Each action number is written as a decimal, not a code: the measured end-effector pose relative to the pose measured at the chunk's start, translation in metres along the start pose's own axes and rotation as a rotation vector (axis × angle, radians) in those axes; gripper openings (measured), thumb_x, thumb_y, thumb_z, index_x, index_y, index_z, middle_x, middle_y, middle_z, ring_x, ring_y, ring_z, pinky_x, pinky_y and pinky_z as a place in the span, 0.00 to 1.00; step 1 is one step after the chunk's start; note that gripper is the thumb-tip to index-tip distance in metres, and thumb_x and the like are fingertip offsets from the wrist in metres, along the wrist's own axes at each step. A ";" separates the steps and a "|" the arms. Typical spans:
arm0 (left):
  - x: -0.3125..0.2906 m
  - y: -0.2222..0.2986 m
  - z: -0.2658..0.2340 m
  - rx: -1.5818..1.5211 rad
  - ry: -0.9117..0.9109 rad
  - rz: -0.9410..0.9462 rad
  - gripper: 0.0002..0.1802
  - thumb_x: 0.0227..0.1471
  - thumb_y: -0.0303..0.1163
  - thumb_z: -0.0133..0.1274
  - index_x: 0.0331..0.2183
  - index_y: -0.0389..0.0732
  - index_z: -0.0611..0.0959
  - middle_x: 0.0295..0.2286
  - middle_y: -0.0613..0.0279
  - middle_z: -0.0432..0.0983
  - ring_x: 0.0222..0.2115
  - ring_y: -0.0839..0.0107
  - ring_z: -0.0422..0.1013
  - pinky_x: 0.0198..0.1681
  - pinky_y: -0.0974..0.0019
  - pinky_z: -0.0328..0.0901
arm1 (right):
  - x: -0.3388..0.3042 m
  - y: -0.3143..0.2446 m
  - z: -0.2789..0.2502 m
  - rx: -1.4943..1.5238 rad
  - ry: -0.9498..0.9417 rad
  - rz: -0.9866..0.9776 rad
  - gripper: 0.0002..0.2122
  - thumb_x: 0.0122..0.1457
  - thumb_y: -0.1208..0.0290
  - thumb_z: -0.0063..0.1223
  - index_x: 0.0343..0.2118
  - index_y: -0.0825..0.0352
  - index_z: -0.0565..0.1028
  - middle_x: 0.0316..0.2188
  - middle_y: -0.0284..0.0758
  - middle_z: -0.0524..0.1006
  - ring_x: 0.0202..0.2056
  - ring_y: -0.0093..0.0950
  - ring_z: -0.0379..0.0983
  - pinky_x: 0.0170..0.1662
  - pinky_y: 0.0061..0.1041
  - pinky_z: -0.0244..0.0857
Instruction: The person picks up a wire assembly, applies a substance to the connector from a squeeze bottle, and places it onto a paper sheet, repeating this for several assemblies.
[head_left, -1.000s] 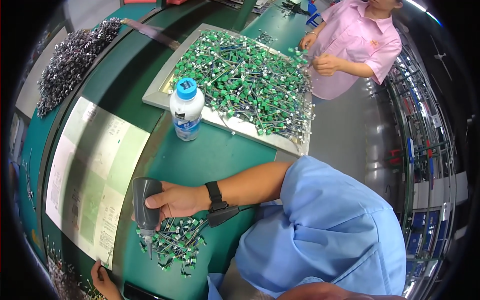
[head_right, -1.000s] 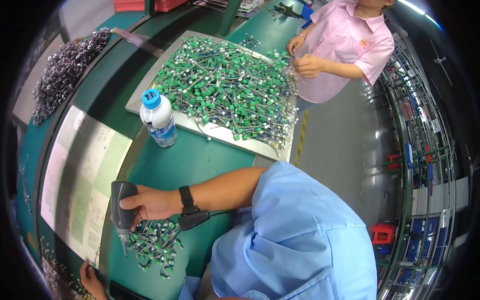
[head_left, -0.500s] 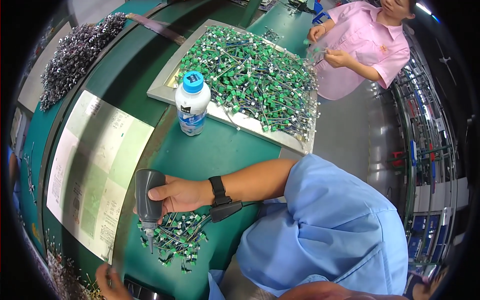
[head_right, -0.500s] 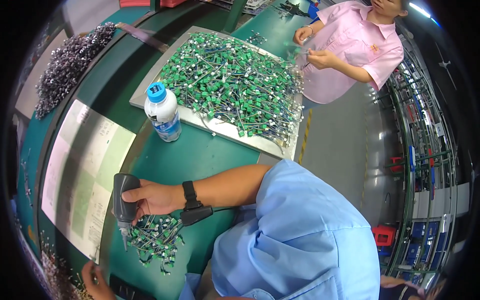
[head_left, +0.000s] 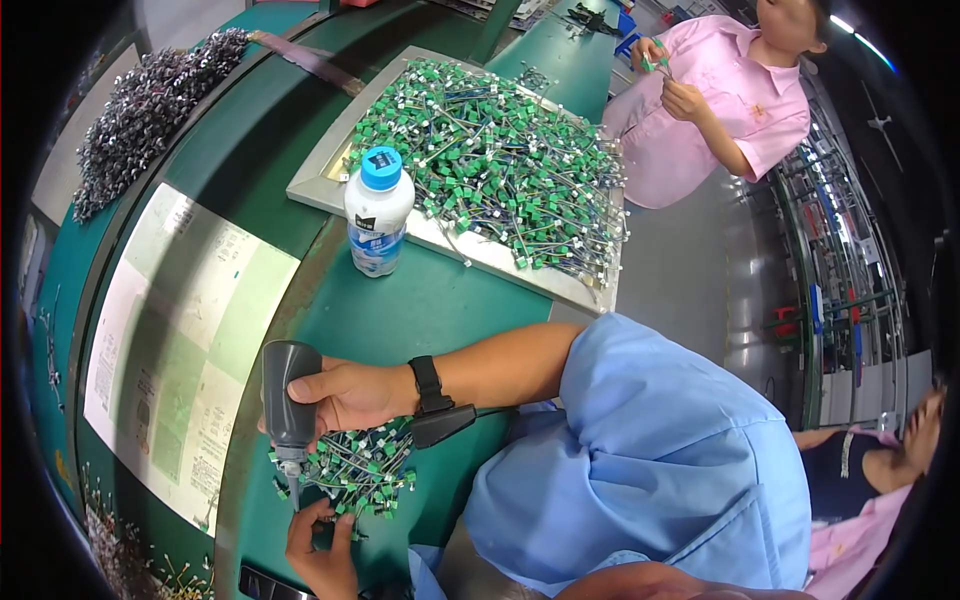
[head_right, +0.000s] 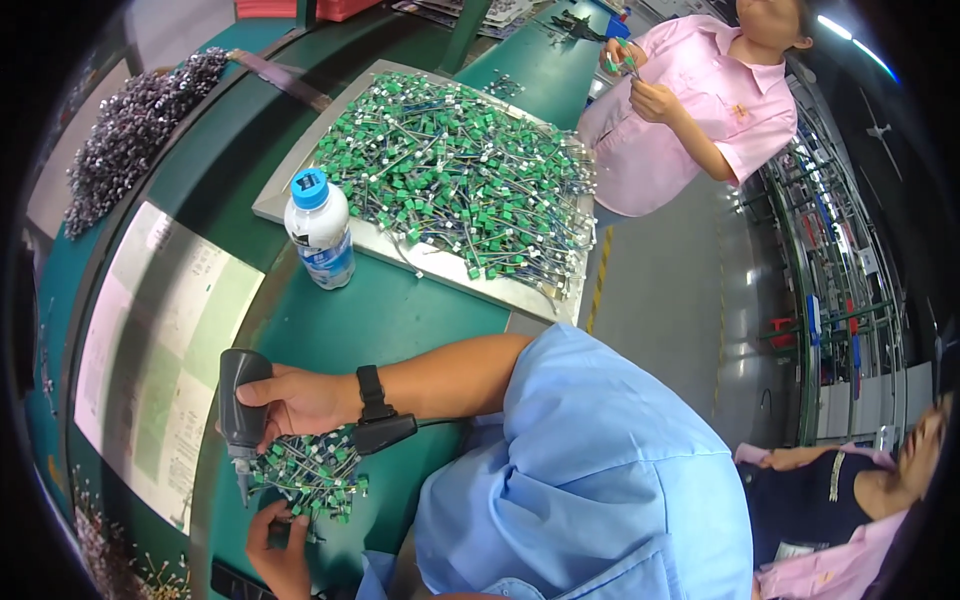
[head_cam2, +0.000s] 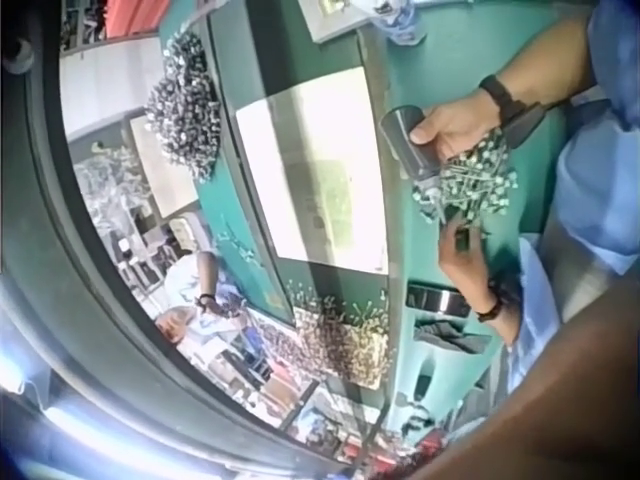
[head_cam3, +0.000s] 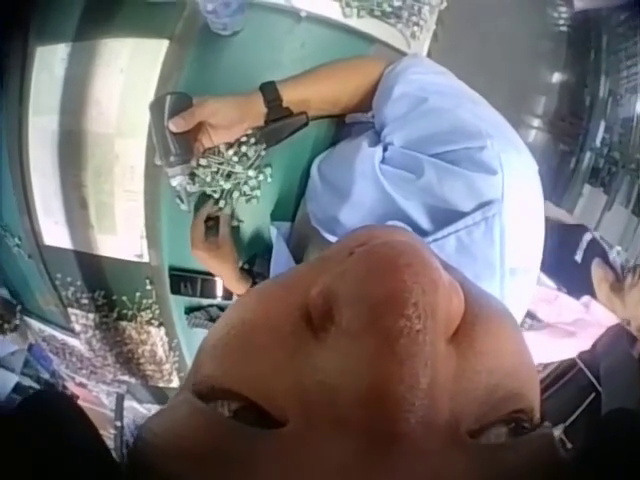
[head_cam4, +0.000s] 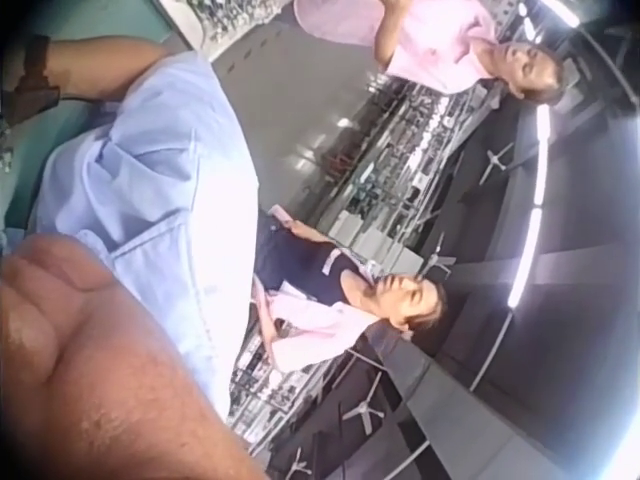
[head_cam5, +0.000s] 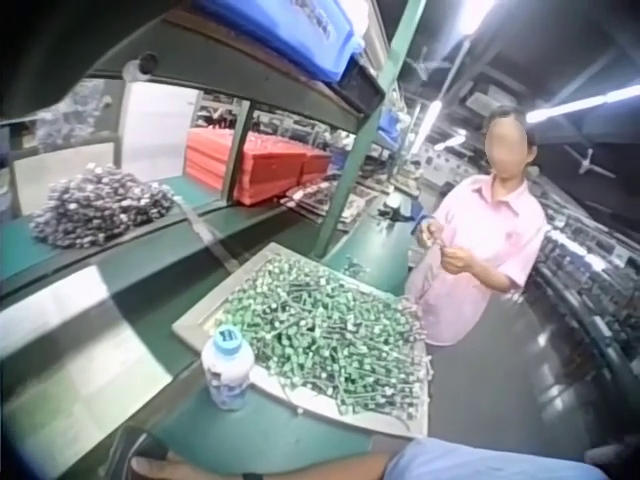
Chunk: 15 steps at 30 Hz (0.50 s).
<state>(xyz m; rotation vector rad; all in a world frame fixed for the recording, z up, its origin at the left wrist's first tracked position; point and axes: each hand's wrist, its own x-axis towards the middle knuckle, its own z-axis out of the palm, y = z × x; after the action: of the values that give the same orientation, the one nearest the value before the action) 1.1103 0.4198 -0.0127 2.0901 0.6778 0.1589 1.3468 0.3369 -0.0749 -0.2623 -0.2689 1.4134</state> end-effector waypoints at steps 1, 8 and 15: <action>-0.002 -0.002 -0.001 -0.065 0.004 -0.040 0.11 0.47 0.23 0.62 0.36 0.33 0.83 0.30 0.57 0.78 0.27 0.71 0.71 0.32 0.70 0.67 | 0.000 0.001 0.000 0.003 -0.005 -0.001 0.19 0.61 0.61 0.53 0.49 0.68 0.68 0.48 0.45 0.73 0.44 0.33 0.75 0.41 0.32 0.73; -0.009 -0.005 -0.003 -0.264 0.078 -0.200 0.09 0.51 0.20 0.58 0.37 0.31 0.82 0.30 0.61 0.78 0.27 0.77 0.70 0.32 0.74 0.66 | 0.001 -0.001 0.002 0.021 0.009 0.001 0.19 0.61 0.61 0.53 0.49 0.68 0.68 0.48 0.46 0.74 0.44 0.34 0.76 0.42 0.32 0.74; -0.013 -0.009 -0.010 -0.504 0.146 -0.225 0.08 0.53 0.19 0.55 0.38 0.32 0.81 0.31 0.61 0.78 0.30 0.76 0.70 0.36 0.73 0.65 | -0.001 -0.005 0.009 0.038 0.065 -0.001 0.17 0.59 0.60 0.56 0.46 0.66 0.70 0.42 0.43 0.77 0.37 0.31 0.78 0.35 0.30 0.75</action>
<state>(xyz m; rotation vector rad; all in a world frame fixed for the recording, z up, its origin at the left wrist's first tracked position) 1.0919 0.4239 -0.0123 1.5207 0.8557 0.3214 1.3480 0.3355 -0.0646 -0.2757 -0.1886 1.4047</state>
